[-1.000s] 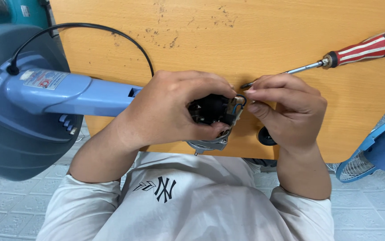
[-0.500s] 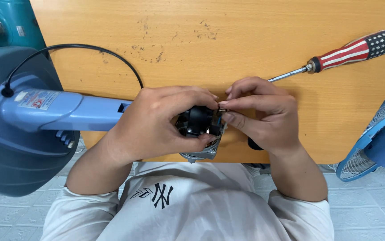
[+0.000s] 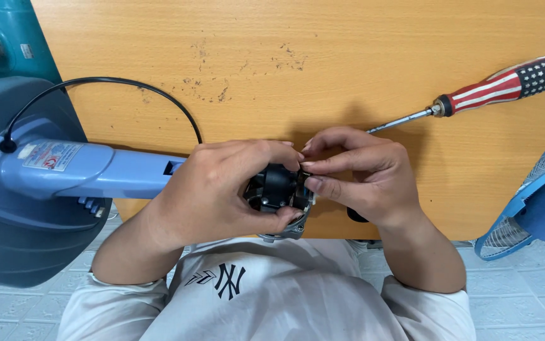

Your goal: Disassembling a fan motor with a screwdriver and testing the electrical connection using a power strip.

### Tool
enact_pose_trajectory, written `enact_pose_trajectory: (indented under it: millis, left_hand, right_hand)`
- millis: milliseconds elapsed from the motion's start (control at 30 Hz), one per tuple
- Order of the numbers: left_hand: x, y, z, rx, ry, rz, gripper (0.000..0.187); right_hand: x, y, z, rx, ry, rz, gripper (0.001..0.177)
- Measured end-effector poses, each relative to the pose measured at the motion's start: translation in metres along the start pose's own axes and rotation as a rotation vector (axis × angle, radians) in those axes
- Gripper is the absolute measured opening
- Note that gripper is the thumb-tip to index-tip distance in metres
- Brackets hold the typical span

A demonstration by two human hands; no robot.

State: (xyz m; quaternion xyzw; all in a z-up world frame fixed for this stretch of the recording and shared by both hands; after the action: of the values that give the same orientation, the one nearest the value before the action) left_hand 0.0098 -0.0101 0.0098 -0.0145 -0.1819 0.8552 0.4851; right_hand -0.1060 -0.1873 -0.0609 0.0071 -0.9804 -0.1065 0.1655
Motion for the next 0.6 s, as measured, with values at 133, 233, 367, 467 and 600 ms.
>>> enact_pose_trajectory:
  millis: [133, 233, 367, 467, 600]
  left_hand:
    - [0.001, -0.002, 0.004, 0.012, -0.029, 0.0, 0.05]
    - [0.001, -0.002, 0.002, 0.003, -0.008, 0.005, 0.053]
    - [0.001, -0.002, -0.001, 0.019, -0.008, -0.001, 0.051]
    - [0.002, -0.003, -0.001, 0.021, -0.001, 0.003, 0.051]
    - [0.002, -0.002, -0.002, 0.024, 0.011, -0.007, 0.053]
  right_hand:
    - [-0.007, -0.005, -0.002, -0.057, 0.052, -0.09, 0.031]
    - [-0.013, -0.01, -0.002, -0.08, 0.078, -0.165, 0.025]
    - [-0.015, -0.013, 0.002, -0.1, 0.109, -0.207, 0.028]
    - [-0.016, -0.013, 0.003, -0.124, 0.14, -0.229, 0.026]
    - [-0.018, -0.013, 0.005, -0.142, 0.138, -0.248, 0.023]
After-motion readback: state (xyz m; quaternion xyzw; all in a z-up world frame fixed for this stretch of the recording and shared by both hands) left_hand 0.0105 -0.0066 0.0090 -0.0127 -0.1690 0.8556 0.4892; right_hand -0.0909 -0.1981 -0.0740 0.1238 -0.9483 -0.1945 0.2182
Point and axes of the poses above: each hand's wrist, its own x-axis away from the middle knuckle, its own y-axis out of the palm, z = x × y, the point moved 3 cm from there along -x, towards the middle knuckle, and after that the axes turned 4 degrees about x, right-handed, at the moved point
